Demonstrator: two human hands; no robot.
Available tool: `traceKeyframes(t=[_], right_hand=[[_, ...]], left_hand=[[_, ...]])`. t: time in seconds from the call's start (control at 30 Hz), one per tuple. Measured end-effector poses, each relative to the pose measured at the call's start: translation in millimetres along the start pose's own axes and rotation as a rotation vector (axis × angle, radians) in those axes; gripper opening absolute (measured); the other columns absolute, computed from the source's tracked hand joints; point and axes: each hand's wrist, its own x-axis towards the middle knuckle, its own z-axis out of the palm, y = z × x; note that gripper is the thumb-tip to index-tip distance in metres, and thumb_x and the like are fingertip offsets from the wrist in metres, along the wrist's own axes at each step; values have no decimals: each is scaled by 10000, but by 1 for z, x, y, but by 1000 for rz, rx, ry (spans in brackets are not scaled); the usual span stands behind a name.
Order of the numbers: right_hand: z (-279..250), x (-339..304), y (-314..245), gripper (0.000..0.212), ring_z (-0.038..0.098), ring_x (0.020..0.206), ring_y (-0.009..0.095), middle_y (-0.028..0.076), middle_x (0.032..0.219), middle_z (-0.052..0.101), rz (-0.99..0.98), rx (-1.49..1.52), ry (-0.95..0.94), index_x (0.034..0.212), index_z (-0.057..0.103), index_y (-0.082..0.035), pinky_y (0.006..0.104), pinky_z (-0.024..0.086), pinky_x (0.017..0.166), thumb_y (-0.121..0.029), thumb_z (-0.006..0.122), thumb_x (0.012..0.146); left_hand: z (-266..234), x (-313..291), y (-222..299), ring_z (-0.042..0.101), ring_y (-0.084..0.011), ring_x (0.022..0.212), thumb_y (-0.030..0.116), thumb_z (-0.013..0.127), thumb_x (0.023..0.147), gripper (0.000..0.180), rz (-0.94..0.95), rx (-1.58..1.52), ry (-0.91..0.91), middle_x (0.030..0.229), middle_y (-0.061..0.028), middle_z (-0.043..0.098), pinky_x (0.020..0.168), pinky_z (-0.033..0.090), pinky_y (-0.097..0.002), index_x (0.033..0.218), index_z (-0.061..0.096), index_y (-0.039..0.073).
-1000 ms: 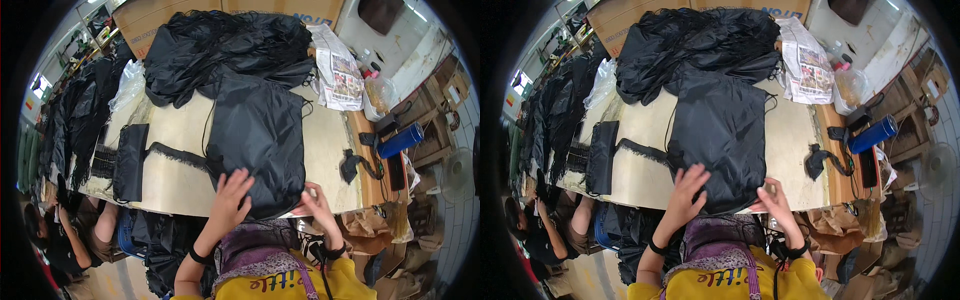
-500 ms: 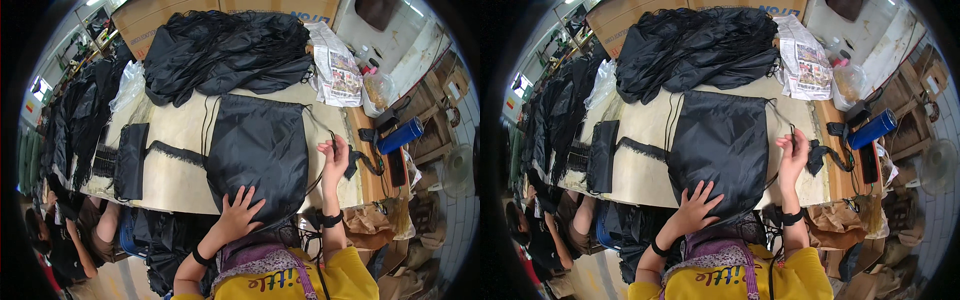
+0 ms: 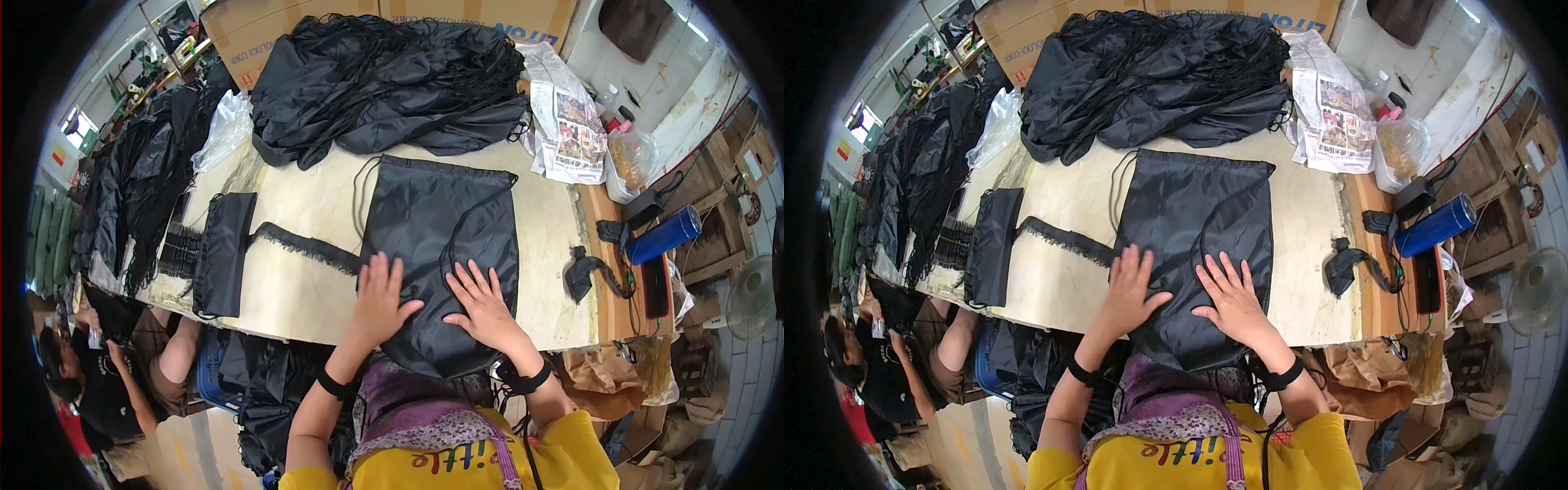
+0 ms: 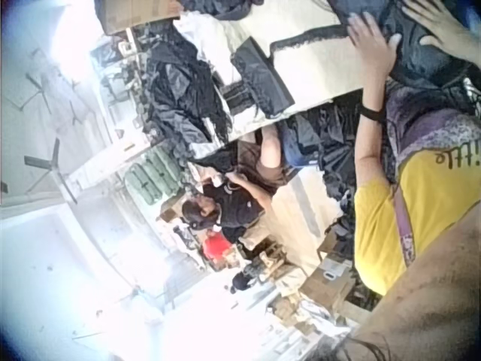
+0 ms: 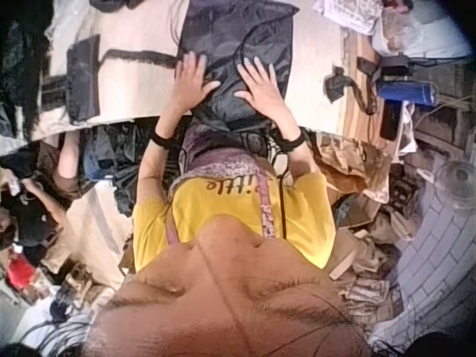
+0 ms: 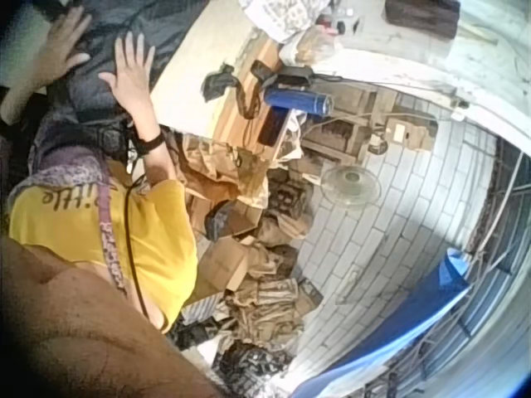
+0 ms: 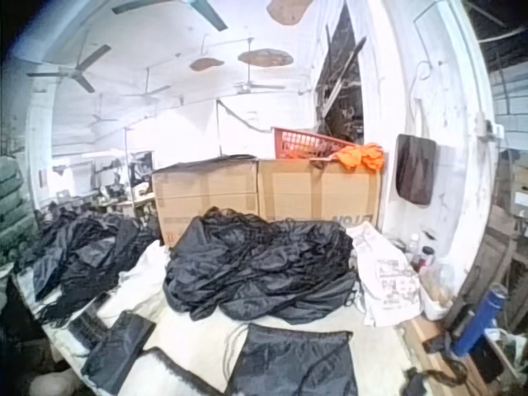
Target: Folding black drawstring bags and stacking them.
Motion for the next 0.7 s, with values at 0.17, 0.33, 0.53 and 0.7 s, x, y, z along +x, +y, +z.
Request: traceKeyframes(t=[0.17,0.33,0.53,0.7], right_hand=[[-5,-2,1,777,153,1453,336,164,1546,245,34,53,41,1492,251,-83,541,88,1157,-399,612,881],[-43,-20,15,512,475,1269,376,229,1314,531,179,662,264,1387,402,-51,378,366,1064,-25,541,895],[-76,-73,38,618,418,1340,287,121,1376,516,-19,466,-2,1293,545,-95,465,219,1168,168,477,738],[-56,-74,28,800,296,1413,256,73,1481,401,46,425,-156,1397,416,-132,463,129,1191,48,685,665]], left_hand=[[-7,15,29,291,-391,1395,275,608,917,605,284,-286,-215,1504,-252,288,1126,267,-439,1422,390,25],[-37,37,10,429,-345,1318,128,573,923,413,107,-494,-107,1412,-202,458,1070,357,-376,1328,525,60],[-20,54,-10,338,-376,1364,159,546,930,517,267,-200,-120,1487,-189,348,1108,298,-455,1416,396,61],[-38,57,21,293,-320,1404,50,499,925,512,326,-619,-480,1525,-176,292,1144,249,-386,1425,390,65]])
